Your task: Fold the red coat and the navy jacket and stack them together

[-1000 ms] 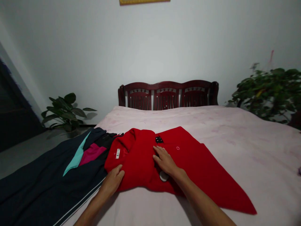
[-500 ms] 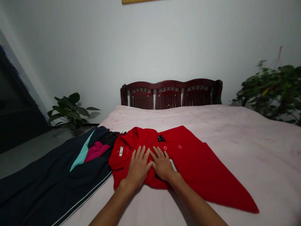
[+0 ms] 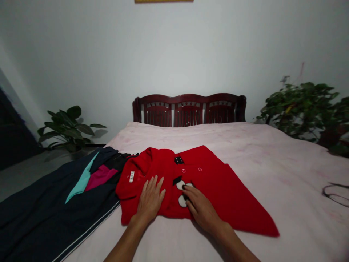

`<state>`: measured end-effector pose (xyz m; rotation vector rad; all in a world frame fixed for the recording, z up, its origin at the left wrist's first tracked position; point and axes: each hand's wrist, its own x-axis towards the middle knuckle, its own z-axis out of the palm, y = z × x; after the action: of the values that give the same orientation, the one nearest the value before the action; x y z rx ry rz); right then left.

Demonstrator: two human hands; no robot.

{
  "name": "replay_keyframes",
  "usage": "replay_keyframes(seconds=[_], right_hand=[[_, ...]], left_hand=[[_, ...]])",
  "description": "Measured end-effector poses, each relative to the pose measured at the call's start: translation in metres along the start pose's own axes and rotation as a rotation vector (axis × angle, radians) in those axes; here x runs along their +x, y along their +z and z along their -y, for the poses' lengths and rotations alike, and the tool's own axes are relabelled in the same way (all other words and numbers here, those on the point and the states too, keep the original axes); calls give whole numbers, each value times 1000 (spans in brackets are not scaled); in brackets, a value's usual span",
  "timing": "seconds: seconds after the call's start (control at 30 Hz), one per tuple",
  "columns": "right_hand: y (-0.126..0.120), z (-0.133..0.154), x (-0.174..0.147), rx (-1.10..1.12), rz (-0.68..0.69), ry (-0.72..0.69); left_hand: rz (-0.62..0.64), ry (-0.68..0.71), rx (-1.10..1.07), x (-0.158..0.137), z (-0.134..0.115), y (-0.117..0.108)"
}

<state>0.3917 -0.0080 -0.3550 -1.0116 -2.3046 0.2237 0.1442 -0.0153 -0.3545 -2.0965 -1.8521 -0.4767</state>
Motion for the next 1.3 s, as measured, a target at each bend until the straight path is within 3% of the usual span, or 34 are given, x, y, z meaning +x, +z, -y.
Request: replay_keyframes(seconds=[0.1, 0.2, 0.43, 1.3], right_hand=[[2, -8, -19, -19, -143, -18], [5, -11, -27, -26, -181, -24], [6, -10, -24, 3, -173, 9], [0, -5, -27, 83, -203, -6]], left_hand=[[-45, -24, -11, -5, -2, 2], [-111, -57, -13, -15, -6, 4], [-155, -43, -14, -32, -13, 2], [-167, -2, -12, -33, -17, -1]])
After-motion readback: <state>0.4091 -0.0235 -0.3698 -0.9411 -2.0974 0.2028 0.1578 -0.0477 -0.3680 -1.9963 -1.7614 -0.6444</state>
